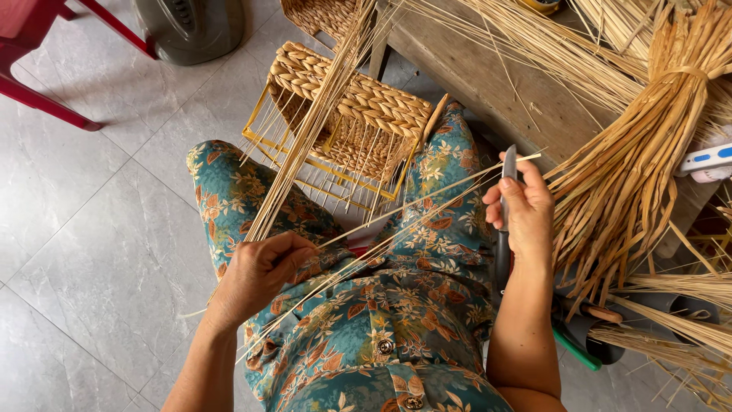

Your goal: The person weaves a basket by hand, interlacing thin dried plant strips through a yellow metal frame. They use a small metal tool to press and tighten the weave as they work.

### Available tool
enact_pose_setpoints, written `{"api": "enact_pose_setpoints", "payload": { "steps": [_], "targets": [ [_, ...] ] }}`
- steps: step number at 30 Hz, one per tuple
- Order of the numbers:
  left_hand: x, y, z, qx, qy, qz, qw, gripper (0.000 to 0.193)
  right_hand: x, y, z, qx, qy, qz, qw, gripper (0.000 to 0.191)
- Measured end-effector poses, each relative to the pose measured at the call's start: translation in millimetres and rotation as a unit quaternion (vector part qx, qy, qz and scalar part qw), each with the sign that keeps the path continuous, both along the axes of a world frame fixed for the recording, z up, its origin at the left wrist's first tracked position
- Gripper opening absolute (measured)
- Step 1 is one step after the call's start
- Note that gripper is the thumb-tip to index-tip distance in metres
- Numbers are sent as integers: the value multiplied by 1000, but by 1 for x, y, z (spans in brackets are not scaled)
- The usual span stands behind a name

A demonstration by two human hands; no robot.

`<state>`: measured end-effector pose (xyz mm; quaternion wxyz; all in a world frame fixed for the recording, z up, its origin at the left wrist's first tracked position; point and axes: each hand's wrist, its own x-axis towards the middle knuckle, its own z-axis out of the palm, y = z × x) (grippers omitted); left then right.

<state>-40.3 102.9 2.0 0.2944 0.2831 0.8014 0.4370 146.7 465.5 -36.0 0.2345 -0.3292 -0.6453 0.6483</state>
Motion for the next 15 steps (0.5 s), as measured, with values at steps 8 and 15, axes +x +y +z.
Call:
{"api": "enact_pose_setpoints", "payload": {
  "steps": [8,15],
  "targets": [
    [1,-3,2,-35,5,-1,999,16,10,17,1,23,22,-104,994,37],
    [-3,-1,-4,59,17,53,997,17,8,-9,23,-41,85,-16,995,41]
  ]
}}
